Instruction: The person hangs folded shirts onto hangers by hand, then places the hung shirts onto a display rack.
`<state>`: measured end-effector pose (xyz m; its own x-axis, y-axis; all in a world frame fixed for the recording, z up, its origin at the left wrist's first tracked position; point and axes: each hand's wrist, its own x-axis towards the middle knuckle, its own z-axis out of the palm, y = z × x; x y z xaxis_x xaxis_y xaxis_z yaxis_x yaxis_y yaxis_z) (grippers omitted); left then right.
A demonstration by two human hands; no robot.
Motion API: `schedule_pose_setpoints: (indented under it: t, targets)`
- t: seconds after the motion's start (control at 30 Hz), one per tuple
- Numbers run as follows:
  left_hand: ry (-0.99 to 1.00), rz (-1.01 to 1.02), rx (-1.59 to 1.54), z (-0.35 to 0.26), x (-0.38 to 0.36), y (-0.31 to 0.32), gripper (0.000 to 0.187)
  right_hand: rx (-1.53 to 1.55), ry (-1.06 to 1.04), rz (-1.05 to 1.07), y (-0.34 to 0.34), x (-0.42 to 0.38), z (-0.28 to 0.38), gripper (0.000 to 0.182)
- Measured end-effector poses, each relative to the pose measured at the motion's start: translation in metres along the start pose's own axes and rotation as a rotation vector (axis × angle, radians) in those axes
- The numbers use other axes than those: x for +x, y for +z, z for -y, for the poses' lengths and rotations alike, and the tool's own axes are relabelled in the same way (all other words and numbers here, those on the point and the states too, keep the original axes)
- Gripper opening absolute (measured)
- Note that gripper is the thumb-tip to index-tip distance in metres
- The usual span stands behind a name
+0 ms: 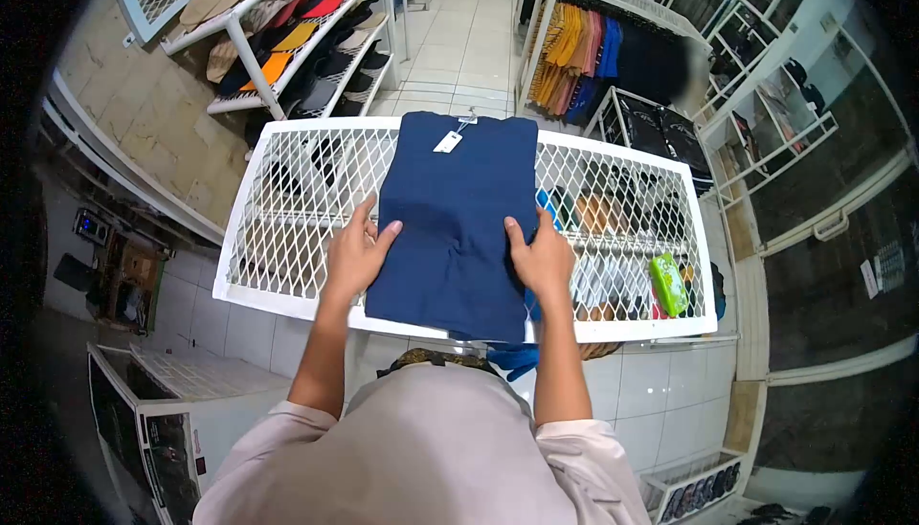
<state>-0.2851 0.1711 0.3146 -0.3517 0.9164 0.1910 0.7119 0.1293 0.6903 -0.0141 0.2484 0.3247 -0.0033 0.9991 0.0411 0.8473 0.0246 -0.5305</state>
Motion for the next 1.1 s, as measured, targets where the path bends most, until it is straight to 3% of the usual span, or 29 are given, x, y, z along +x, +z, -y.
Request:
schedule_pose_setpoints:
  t: [0.07, 0.13, 0.9, 1.07, 1.1]
  targets:
    - [0.030, -0.038, -0.023, 0.003, -0.007, 0.005, 0.058, -0.004, 0.018, -0.027, 0.006, -0.009, 0.002, 0.062]
    - [0.059, -0.068, 0.006, 0.001, -0.008, 0.006, 0.054, -0.021, -0.093, -0.211, 0.018, -0.010, -0.004, 0.061]
    - [0.102, -0.055, -0.024, 0.005, -0.008, 0.007, 0.047, 0.061, -0.130, -0.258, 0.019, -0.010, -0.009, 0.049]
    - [0.113, -0.070, -0.006, 0.005, -0.008, 0.009, 0.052, 0.085, -0.125, -0.297, 0.022, -0.006, -0.013, 0.042]
    - [0.114, -0.041, -0.004, 0.005, -0.008, 0.007, 0.060, 0.091, -0.117, -0.285, 0.021, -0.006, -0.011, 0.041]
